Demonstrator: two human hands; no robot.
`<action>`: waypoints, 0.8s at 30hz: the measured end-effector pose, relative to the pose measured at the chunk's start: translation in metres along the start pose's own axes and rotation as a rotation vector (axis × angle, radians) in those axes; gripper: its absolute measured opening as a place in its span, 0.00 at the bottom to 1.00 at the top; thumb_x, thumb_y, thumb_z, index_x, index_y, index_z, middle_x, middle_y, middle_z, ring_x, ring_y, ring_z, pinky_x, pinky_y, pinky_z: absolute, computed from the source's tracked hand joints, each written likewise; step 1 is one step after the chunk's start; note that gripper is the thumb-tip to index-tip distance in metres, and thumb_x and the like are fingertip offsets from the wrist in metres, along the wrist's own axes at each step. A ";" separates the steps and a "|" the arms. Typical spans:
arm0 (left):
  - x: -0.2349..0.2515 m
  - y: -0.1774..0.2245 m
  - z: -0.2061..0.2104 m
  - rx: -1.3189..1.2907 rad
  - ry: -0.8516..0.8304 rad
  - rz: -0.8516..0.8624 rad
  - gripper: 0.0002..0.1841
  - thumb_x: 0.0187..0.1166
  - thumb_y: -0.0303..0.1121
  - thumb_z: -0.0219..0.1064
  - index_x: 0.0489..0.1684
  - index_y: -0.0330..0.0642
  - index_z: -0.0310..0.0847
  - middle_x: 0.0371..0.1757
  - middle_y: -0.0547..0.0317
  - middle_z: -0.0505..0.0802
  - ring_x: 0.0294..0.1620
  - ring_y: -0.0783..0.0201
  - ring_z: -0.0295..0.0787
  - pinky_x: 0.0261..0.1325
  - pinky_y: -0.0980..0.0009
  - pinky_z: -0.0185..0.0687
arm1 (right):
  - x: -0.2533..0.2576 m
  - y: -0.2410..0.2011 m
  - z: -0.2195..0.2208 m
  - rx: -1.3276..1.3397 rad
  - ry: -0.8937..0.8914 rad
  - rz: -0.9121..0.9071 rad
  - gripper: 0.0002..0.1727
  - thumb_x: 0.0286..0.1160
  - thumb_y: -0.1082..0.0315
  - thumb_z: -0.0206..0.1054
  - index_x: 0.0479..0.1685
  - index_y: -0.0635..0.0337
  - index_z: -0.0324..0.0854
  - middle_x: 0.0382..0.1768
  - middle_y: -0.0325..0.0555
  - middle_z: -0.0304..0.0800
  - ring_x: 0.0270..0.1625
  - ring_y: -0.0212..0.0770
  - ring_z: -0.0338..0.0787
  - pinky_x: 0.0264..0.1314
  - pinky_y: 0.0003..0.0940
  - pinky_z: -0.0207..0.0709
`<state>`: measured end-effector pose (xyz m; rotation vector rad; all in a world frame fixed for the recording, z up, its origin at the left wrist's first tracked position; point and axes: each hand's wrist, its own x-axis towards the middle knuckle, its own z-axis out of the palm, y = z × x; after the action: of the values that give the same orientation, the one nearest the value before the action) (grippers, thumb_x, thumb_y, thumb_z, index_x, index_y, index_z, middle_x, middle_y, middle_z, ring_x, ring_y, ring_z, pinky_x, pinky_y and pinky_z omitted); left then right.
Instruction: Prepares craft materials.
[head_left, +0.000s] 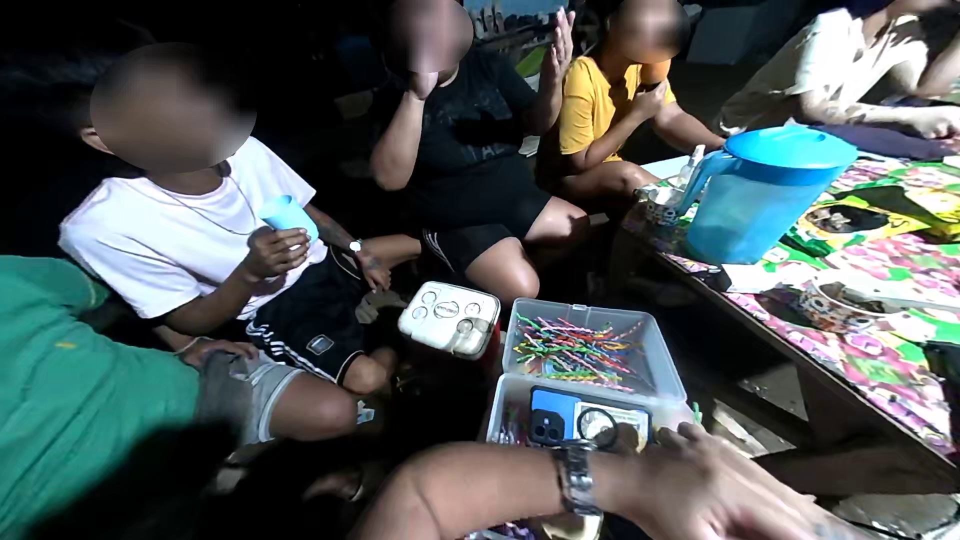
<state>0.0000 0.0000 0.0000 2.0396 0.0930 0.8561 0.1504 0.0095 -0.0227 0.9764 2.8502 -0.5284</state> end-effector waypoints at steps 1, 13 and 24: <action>-0.005 0.001 -0.019 0.003 0.138 0.055 0.19 0.80 0.41 0.66 0.35 0.31 0.92 0.36 0.51 0.95 0.43 0.66 0.91 0.53 0.70 0.83 | -0.003 0.004 0.000 0.068 0.184 -0.029 0.13 0.75 0.65 0.67 0.47 0.66 0.89 0.42 0.65 0.93 0.49 0.67 0.92 0.57 0.66 0.80; -0.063 -0.036 -0.110 -0.209 0.657 -0.067 0.13 0.85 0.29 0.57 0.61 0.40 0.82 0.54 0.68 0.91 0.53 0.74 0.87 0.58 0.72 0.84 | 0.052 0.011 -0.054 0.662 0.751 -0.032 0.12 0.83 0.59 0.63 0.47 0.57 0.87 0.39 0.32 0.92 0.39 0.18 0.89 0.45 0.17 0.84; -0.073 -0.047 -0.108 -0.182 0.787 -0.112 0.06 0.80 0.25 0.68 0.48 0.42 0.87 0.44 0.70 0.93 0.37 0.80 0.88 0.41 0.80 0.87 | 0.100 -0.002 -0.010 1.287 0.613 -0.032 0.12 0.85 0.68 0.57 0.46 0.52 0.89 0.34 0.25 0.89 0.34 0.18 0.83 0.41 0.15 0.78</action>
<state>-0.1086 0.0774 -0.0361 1.4153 0.5344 1.4875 0.0705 0.0698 -0.0311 1.3289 2.7376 -2.6140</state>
